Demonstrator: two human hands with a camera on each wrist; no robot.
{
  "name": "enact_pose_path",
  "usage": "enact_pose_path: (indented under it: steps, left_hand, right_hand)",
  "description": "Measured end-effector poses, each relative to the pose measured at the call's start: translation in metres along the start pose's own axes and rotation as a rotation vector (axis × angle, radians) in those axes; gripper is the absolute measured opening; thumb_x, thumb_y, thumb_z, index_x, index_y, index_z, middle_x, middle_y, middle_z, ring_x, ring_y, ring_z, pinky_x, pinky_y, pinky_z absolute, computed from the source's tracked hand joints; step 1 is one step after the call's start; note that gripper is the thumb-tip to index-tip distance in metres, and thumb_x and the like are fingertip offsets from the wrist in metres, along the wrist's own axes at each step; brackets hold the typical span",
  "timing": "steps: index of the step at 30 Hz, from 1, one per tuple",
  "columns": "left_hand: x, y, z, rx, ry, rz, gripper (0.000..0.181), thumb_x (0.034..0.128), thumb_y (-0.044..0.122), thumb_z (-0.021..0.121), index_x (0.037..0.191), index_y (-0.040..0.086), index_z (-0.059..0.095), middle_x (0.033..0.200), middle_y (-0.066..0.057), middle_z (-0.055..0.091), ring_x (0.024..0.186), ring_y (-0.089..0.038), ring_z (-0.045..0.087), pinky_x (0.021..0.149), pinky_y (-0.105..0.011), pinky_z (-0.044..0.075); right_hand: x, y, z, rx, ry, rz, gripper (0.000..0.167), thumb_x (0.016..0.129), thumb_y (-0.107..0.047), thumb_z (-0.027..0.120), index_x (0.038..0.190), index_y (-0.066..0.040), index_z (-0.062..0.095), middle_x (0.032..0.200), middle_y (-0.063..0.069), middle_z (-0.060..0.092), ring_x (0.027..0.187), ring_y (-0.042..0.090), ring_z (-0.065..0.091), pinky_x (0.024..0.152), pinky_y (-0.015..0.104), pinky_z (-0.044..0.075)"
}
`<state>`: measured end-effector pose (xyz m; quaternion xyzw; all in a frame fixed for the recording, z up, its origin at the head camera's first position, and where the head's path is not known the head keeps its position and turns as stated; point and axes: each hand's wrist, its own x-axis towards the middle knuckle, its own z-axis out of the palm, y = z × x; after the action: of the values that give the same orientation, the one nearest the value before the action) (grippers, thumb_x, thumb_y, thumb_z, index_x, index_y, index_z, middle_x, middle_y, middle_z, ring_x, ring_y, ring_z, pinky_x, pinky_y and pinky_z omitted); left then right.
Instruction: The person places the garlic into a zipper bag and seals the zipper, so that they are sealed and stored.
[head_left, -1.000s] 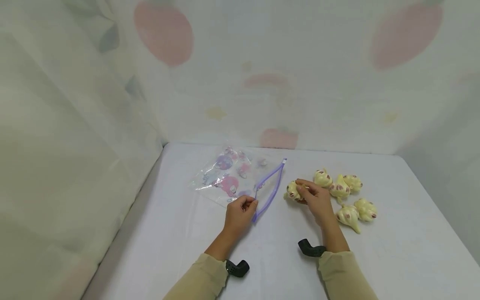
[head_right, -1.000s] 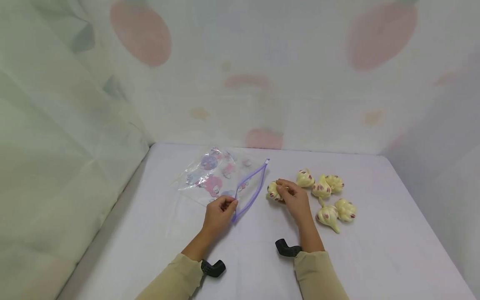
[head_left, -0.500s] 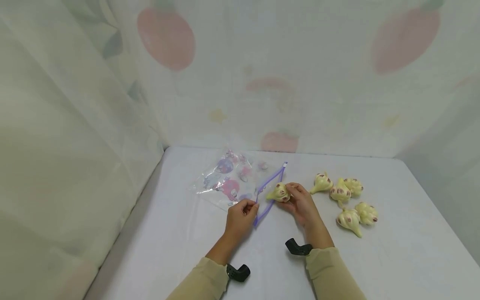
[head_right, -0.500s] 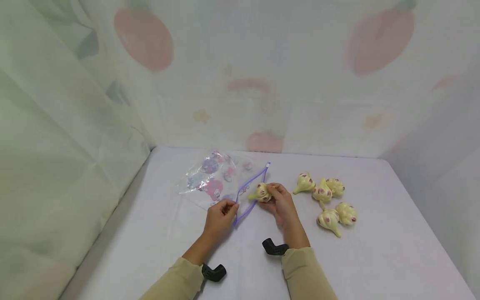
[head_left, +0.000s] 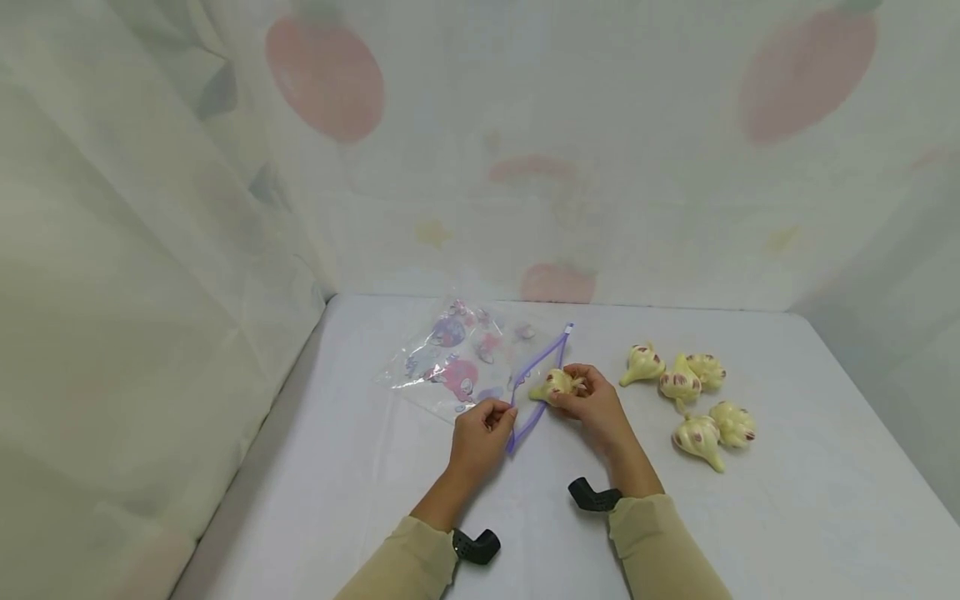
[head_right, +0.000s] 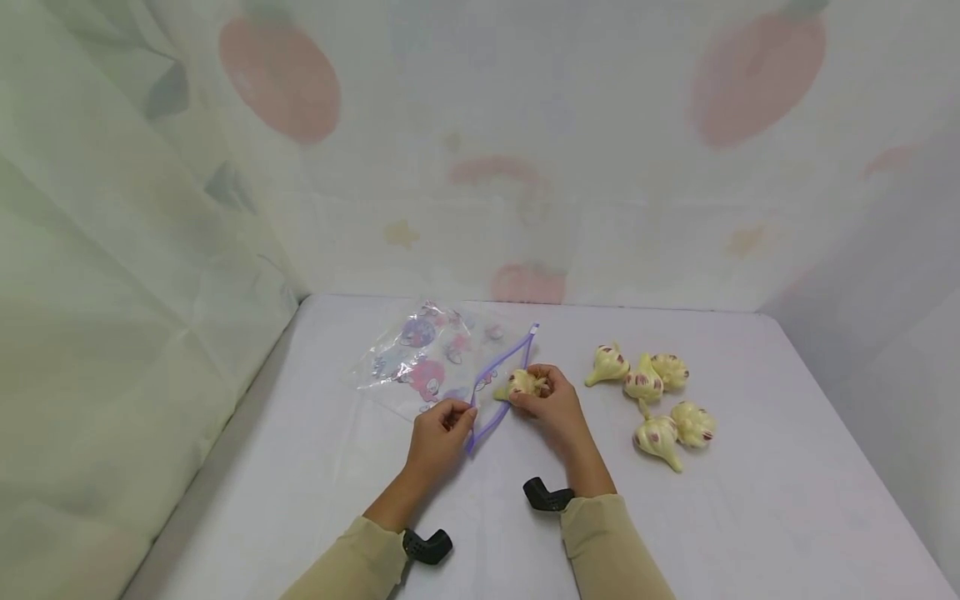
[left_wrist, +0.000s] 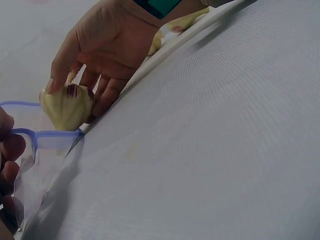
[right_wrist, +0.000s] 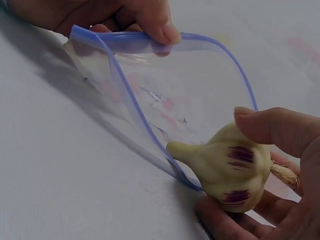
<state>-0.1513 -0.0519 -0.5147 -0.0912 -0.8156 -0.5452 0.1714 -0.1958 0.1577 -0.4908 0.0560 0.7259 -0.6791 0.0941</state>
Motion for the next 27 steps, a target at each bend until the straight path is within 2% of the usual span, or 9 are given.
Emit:
enact_pose_path:
  steps: [5, 9, 15, 21, 27]
  left_hand:
    - [0.002, -0.003, 0.0, 0.005, -0.002, 0.008, 0.01, 0.0903, 0.02, 0.072, 0.082, 0.015, 0.07, 0.066, 0.009, 0.06, 0.058, -0.003, 0.051, 0.052, -0.021, 0.045]
    - [0.001, -0.003, 0.0, 0.01, -0.001, 0.021, 0.011, 0.0906, 0.021, 0.072, 0.082, 0.015, 0.07, 0.066, 0.008, 0.06, 0.058, -0.003, 0.05, 0.051, -0.021, 0.045]
    - [-0.002, -0.003, -0.001, 0.022, -0.011, 0.008, 0.01, 0.0903, 0.021, 0.072, 0.082, 0.016, 0.07, 0.066, 0.009, 0.059, 0.058, -0.003, 0.05, 0.052, -0.02, 0.045]
    - [-0.002, -0.001, -0.001, 0.013, -0.021, -0.025, 0.009, 0.0897, 0.02, 0.073, 0.081, 0.018, 0.07, 0.066, 0.01, 0.06, 0.058, -0.004, 0.051, 0.052, -0.02, 0.045]
    - [0.0, 0.0, -0.001, 0.017, -0.038, -0.039, 0.01, 0.0902, 0.02, 0.072, 0.081, 0.017, 0.07, 0.067, 0.009, 0.061, 0.058, -0.003, 0.051, 0.053, -0.02, 0.045]
  right_hand:
    - [0.002, 0.0, -0.005, -0.219, 0.008, -0.041, 0.071, 0.077, -0.027, 0.085, 0.14, -0.02, 0.053, 0.125, 0.009, 0.057, 0.11, 0.023, 0.054, 0.086, 0.031, 0.049]
    - [0.003, 0.0, -0.005, -0.307, 0.002, -0.091, 0.067, 0.079, -0.025, 0.082, 0.139, -0.02, 0.053, 0.126, 0.013, 0.06, 0.121, 0.032, 0.055, 0.092, 0.037, 0.049]
    - [0.001, 0.003, -0.002, -0.316, -0.016, -0.163, 0.059, 0.079, -0.011, 0.076, 0.134, -0.015, 0.056, 0.125, 0.017, 0.061, 0.11, 0.033, 0.061, 0.083, 0.031, 0.05]
    - [0.0, 0.005, 0.002, -0.325, -0.015, -0.196, 0.054, 0.081, -0.014, 0.077, 0.132, -0.015, 0.056, 0.123, 0.016, 0.061, 0.101, 0.027, 0.063, 0.079, 0.029, 0.052]
    - [0.0, 0.006, 0.008, -0.342, 0.018, -0.254, 0.055, 0.083, -0.02, 0.079, 0.134, -0.014, 0.058, 0.135, 0.013, 0.056, 0.115, 0.029, 0.058, 0.094, 0.041, 0.052]
